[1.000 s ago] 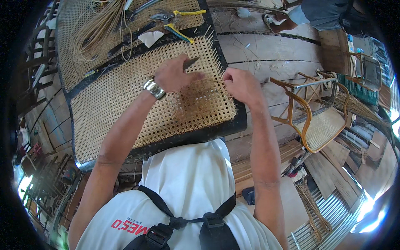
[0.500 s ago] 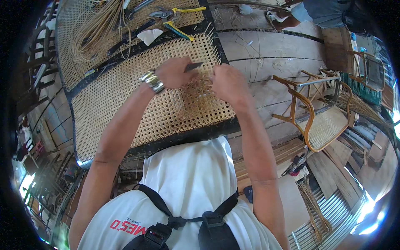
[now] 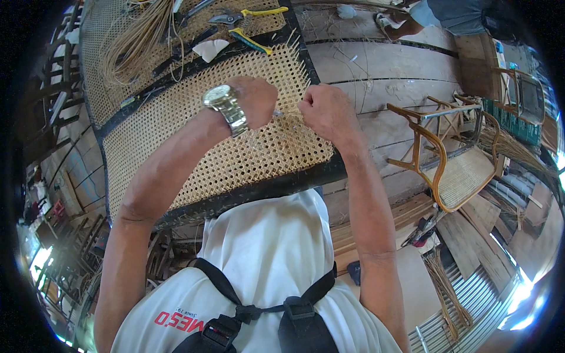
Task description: Weaving and repairing the rattan seat of a chair frame.
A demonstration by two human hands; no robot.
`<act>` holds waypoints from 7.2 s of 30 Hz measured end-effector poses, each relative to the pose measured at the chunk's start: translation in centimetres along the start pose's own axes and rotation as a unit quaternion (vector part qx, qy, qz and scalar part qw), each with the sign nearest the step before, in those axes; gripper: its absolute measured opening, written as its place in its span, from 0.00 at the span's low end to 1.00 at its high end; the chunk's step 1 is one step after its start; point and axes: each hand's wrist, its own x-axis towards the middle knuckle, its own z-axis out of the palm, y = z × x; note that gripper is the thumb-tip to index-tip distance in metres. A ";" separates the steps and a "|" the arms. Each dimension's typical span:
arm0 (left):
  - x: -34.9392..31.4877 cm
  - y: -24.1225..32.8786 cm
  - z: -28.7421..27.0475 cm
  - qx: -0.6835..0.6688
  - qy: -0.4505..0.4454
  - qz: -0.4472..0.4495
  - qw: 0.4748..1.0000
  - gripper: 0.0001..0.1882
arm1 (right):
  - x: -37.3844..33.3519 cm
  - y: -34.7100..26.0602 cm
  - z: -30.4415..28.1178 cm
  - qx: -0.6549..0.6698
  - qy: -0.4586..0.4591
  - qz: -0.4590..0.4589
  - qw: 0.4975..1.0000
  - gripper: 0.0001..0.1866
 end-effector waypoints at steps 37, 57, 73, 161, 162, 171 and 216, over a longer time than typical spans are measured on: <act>0.4 -5.1 0.5 -0.106 -0.067 -0.046 0.991 0.28 | 2.2 -1.4 2.8 0.373 -0.016 -0.026 0.927 0.14; 3.0 -3.1 2.5 -0.070 -0.125 -0.015 0.990 0.20 | 1.2 0.5 1.2 0.090 0.010 -0.013 0.996 0.13; 1.6 -0.1 4.7 -0.168 -0.023 -0.148 0.974 0.14 | 2.2 0.1 1.3 0.072 -0.082 0.054 0.993 0.11; -4.8 -16.4 9.1 -0.071 0.330 -0.210 0.917 0.13 | -16.2 11.7 -5.2 -0.072 0.242 0.215 0.943 0.16; -6.7 -16.1 8.0 -0.097 0.382 -0.214 0.894 0.14 | -15.1 9.0 -4.9 -0.101 0.273 0.129 0.948 0.19; -10.6 -12.4 10.1 -0.159 0.443 -0.165 0.867 0.15 | -11.3 -14.2 9.6 0.063 -0.128 -0.337 0.931 0.32; -7.3 -0.5 9.0 -0.266 0.231 -0.096 0.931 0.14 | 1.9 -3.9 0.5 0.634 0.035 -0.046 0.771 0.06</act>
